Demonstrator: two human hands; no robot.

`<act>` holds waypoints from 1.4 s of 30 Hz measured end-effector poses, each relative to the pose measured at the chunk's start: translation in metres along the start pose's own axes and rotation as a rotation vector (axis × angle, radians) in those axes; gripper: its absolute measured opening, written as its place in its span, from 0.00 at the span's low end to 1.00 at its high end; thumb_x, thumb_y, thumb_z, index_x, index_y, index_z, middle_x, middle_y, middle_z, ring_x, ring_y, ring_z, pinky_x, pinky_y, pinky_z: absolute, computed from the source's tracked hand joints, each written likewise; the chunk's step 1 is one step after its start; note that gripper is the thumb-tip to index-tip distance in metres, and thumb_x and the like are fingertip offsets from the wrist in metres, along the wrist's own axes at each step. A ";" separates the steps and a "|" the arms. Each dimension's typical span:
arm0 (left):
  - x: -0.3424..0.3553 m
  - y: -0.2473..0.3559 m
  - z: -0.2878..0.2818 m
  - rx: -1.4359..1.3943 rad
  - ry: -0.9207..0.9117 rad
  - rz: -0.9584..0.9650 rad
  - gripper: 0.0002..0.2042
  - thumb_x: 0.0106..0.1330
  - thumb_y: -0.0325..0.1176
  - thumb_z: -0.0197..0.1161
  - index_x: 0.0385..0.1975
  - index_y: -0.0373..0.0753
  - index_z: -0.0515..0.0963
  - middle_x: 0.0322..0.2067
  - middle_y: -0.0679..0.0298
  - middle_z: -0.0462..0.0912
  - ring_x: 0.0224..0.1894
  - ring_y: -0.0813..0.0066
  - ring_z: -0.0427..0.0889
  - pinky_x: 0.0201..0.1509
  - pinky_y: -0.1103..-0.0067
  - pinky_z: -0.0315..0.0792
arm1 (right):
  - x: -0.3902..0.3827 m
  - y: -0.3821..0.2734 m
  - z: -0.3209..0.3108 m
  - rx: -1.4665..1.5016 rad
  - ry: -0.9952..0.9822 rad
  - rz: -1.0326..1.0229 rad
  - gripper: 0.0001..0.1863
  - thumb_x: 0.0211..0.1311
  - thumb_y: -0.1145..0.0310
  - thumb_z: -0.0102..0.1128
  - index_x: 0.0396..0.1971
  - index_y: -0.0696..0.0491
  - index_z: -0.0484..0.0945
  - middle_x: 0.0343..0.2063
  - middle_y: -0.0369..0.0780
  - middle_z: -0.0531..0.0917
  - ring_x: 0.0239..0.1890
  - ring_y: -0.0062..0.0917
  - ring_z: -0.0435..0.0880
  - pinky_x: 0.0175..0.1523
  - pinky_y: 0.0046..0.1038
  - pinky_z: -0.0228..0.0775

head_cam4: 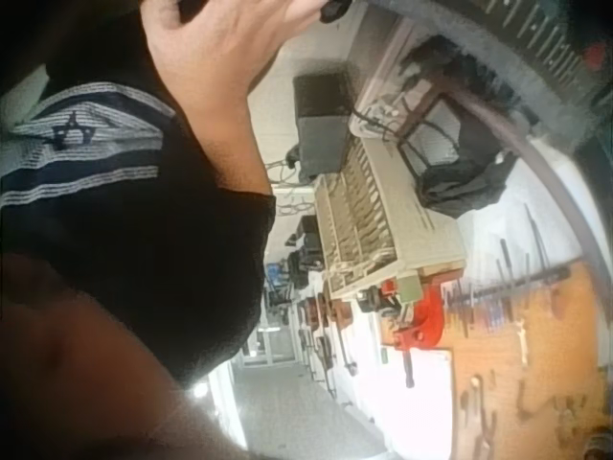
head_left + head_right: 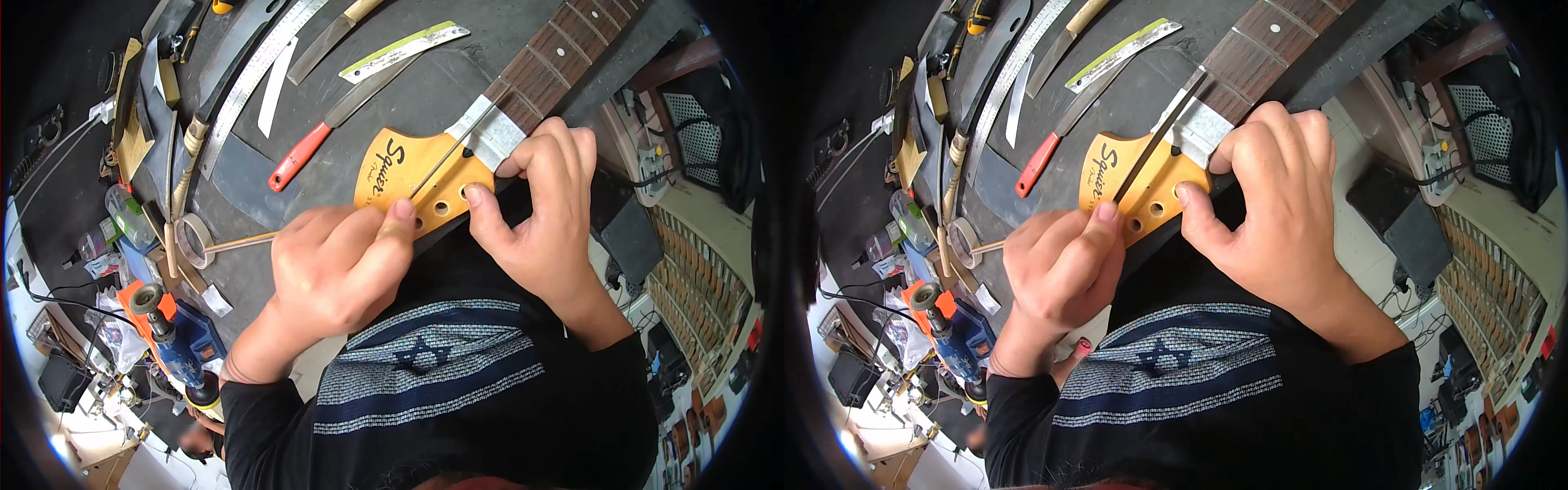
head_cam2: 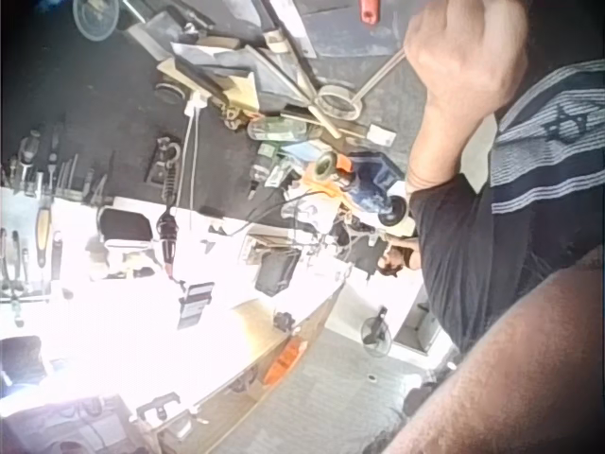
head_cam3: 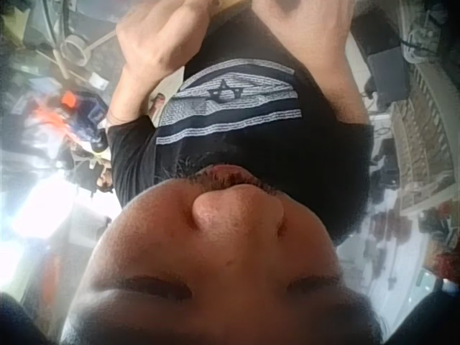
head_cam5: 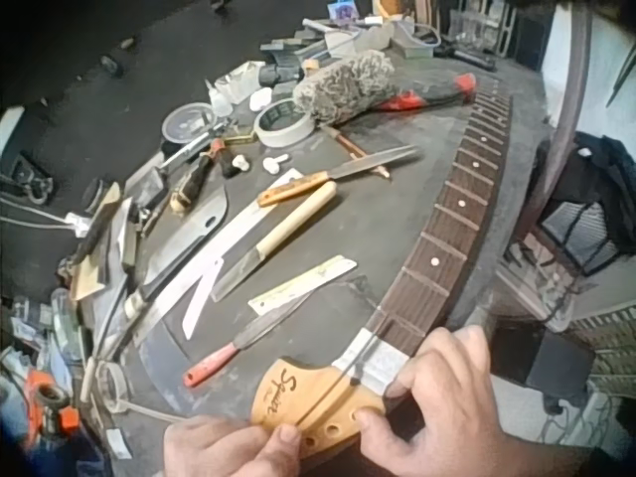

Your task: The person uses various files and measuring tools to work on the nut of an electric guitar neck, frequently checking the fit and shape of the slots.

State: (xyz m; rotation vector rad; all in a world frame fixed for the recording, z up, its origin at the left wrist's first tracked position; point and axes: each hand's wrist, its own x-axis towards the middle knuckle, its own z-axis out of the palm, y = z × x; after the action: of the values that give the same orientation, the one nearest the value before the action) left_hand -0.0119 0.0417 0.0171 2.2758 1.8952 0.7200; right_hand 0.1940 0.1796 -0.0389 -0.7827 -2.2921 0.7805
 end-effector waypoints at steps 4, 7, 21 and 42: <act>0.007 -0.002 0.008 0.025 0.038 0.047 0.12 0.62 0.13 0.76 0.40 0.35 0.84 0.22 0.64 0.78 0.18 0.65 0.78 0.22 0.70 0.69 | -0.001 0.001 0.000 -0.028 0.002 -0.002 0.20 0.56 0.64 0.81 0.40 0.50 0.76 0.40 0.39 0.77 0.47 0.41 0.72 0.56 0.44 0.65; -0.013 -0.003 0.004 0.017 0.050 0.039 0.12 0.61 0.13 0.77 0.39 0.35 0.84 0.22 0.65 0.79 0.18 0.65 0.79 0.22 0.70 0.69 | -0.002 0.002 0.001 -0.017 0.007 0.006 0.20 0.57 0.64 0.81 0.41 0.50 0.76 0.41 0.39 0.77 0.48 0.41 0.72 0.56 0.44 0.65; -0.010 -0.004 0.003 0.039 0.034 0.045 0.12 0.60 0.15 0.79 0.39 0.36 0.85 0.24 0.64 0.82 0.21 0.63 0.81 0.25 0.69 0.72 | -0.003 0.000 0.003 -0.049 0.016 0.024 0.20 0.54 0.62 0.82 0.40 0.48 0.77 0.41 0.37 0.77 0.50 0.40 0.74 0.57 0.46 0.62; 0.009 -0.003 0.016 0.009 0.079 0.055 0.10 0.63 0.15 0.77 0.33 0.35 0.82 0.24 0.61 0.81 0.23 0.60 0.82 0.28 0.69 0.75 | -0.002 -0.002 0.000 -0.062 0.002 0.035 0.21 0.53 0.65 0.81 0.40 0.49 0.76 0.41 0.37 0.77 0.48 0.39 0.73 0.56 0.44 0.62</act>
State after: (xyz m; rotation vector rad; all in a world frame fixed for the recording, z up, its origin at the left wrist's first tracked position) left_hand -0.0071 0.0544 0.0041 2.3466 1.8790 0.8221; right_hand 0.1946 0.1773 -0.0381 -0.8539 -2.3159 0.7263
